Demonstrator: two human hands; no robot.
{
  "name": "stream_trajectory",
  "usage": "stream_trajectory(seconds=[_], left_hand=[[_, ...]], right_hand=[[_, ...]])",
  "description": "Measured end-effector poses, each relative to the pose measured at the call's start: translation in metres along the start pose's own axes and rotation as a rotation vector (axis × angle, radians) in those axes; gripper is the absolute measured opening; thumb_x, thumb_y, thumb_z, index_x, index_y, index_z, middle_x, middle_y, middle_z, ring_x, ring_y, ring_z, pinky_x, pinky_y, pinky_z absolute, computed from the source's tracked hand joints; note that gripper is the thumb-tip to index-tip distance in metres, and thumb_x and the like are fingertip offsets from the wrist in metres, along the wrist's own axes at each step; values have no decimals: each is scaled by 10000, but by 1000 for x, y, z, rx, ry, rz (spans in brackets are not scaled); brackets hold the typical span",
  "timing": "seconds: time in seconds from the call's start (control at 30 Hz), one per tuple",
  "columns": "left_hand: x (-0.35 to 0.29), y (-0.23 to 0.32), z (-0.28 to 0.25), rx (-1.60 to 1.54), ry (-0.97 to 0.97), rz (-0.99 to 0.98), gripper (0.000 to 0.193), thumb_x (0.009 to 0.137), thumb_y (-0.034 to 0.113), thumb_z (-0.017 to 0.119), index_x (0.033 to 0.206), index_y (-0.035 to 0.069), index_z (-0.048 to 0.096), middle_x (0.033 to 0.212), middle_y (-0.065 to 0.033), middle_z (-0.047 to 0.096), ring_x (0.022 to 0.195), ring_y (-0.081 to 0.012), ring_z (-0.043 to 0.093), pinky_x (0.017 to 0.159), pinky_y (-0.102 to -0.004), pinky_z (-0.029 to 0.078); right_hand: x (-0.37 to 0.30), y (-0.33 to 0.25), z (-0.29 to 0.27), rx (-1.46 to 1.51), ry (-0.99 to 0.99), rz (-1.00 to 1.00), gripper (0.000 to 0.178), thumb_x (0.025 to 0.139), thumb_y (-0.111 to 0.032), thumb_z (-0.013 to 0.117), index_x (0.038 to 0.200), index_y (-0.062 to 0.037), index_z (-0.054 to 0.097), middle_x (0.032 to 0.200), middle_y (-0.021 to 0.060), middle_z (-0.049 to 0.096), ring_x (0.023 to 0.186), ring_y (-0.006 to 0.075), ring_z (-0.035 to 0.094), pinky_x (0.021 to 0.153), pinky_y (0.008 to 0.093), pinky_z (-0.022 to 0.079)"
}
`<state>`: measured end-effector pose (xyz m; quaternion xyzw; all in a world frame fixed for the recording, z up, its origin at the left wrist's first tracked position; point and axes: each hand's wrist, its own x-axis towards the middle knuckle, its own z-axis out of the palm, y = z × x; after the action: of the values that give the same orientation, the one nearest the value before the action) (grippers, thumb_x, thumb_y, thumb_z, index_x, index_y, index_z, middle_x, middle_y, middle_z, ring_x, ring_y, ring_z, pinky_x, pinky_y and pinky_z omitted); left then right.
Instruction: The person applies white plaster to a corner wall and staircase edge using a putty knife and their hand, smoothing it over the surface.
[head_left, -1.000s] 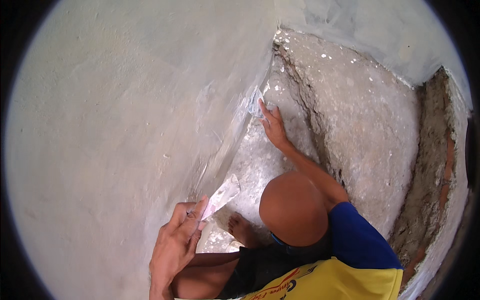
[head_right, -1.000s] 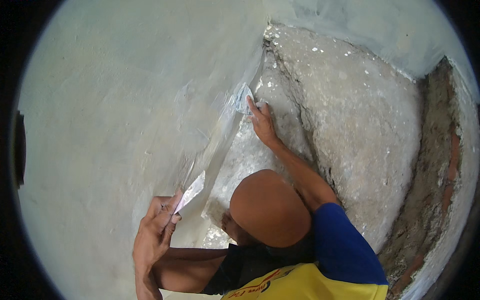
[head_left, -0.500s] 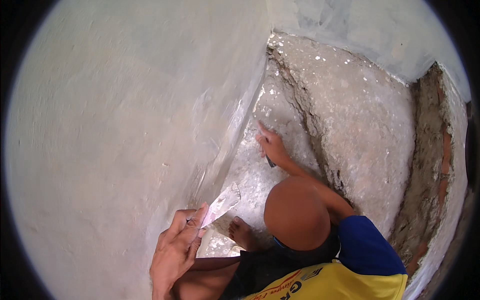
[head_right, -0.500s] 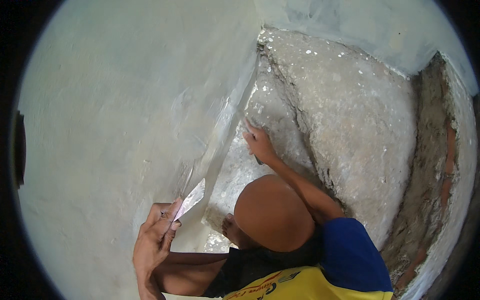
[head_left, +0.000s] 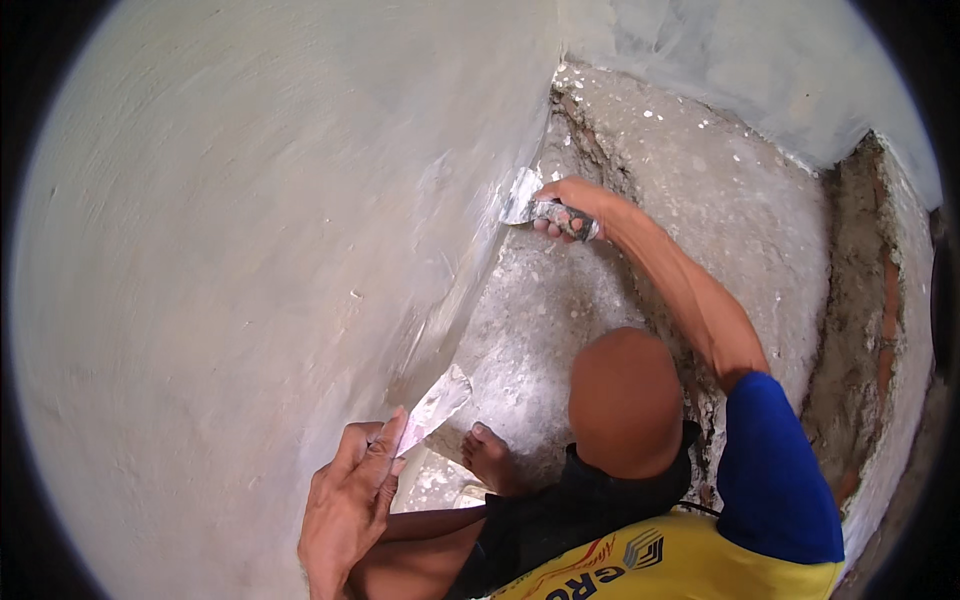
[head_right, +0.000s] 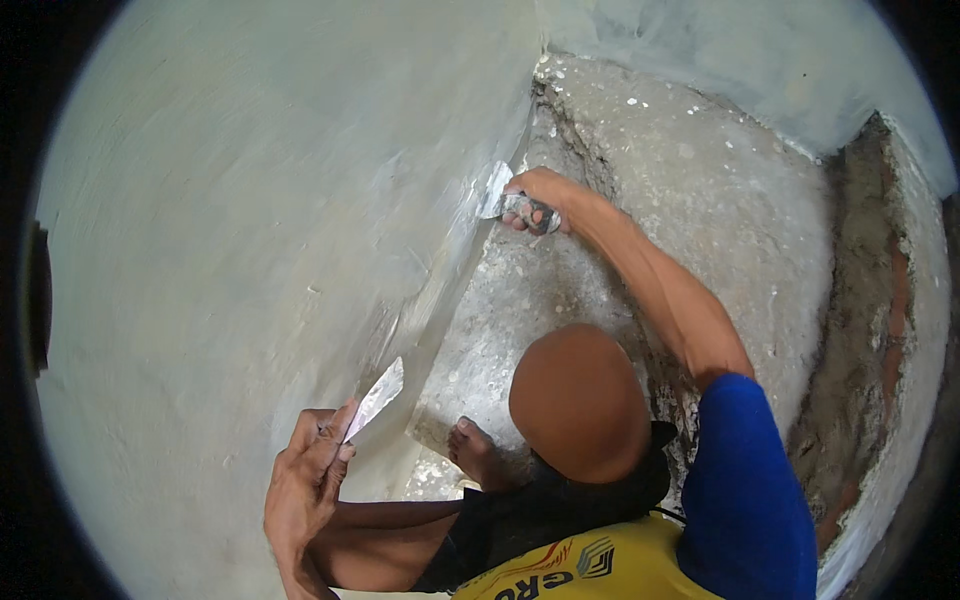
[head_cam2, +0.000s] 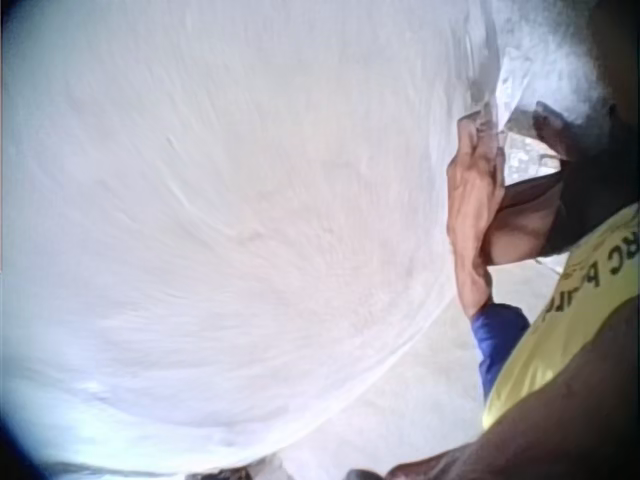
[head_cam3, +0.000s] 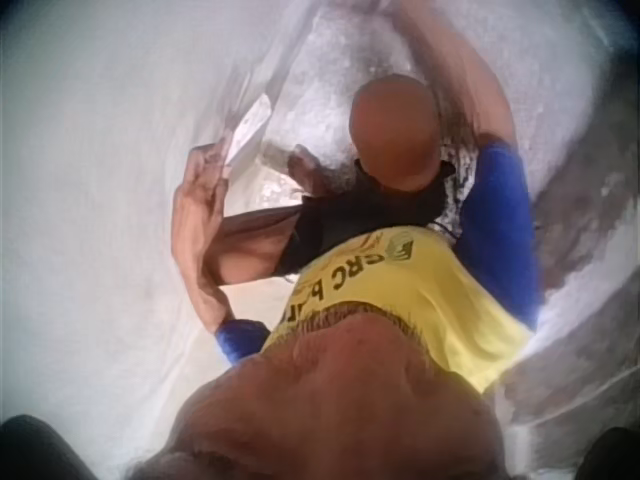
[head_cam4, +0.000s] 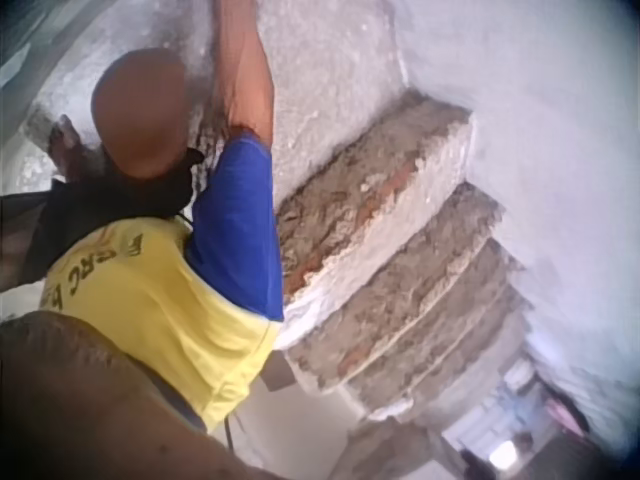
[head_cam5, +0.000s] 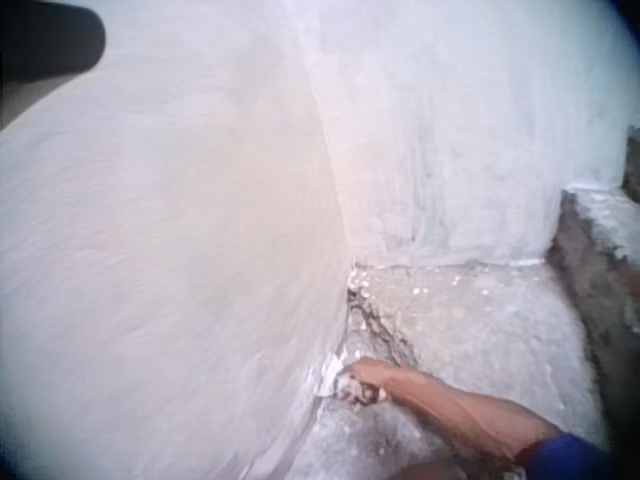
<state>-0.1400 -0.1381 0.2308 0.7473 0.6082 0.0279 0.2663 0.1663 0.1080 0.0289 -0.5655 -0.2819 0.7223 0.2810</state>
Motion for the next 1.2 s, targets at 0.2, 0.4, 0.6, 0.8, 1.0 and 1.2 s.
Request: stream_trajectory(seconds=[0.2,0.4,0.6,0.8,1.0,1.2], left_hand=[[-2,-6,0,14,31,75,504,861,20,646,1346,121,556,1066,-122,587,786,-349,640,691,-422,529],[2,-8,0,143,4,110,479,866,52,641,1336,71,555,1057,-114,576,743,-330,634,668,-419,534],[12,1,-1,121,-5,85,495,858,-2,642,1338,97,566,1045,-141,601,761,-352,638,668,-428,501],[14,1,1,147,1,121,506,854,2,647,1344,90,555,1033,-138,597,744,-350,634,656,-427,506],[19,7,1,148,-27,121,531,838,-5,653,1347,104,552,1039,-131,596,739,-351,628,650,-430,514],[8,4,-2,175,8,118,506,837,11,656,1329,83,559,1034,-117,586,731,-335,626,643,-431,511]], right_hand=[[41,-24,-25,-135,-335,64,246,963,-152,446,963,55,577,737,115,656,451,89,549,323,248,438],[28,-27,-16,-23,-342,-15,209,972,-174,461,973,16,549,772,99,645,464,81,544,334,239,423],[16,-5,-33,-1,-369,-94,195,969,-182,481,980,-1,553,764,100,632,474,108,545,346,240,430],[26,-17,-15,-62,-284,-28,201,975,-165,471,992,9,570,755,124,630,483,102,551,344,233,458],[33,-57,30,318,-253,153,222,981,-181,537,1046,31,523,728,95,615,517,103,590,382,243,506],[-6,-14,-13,263,-341,-17,188,970,-220,577,929,-44,522,699,62,604,596,104,620,469,289,556]])
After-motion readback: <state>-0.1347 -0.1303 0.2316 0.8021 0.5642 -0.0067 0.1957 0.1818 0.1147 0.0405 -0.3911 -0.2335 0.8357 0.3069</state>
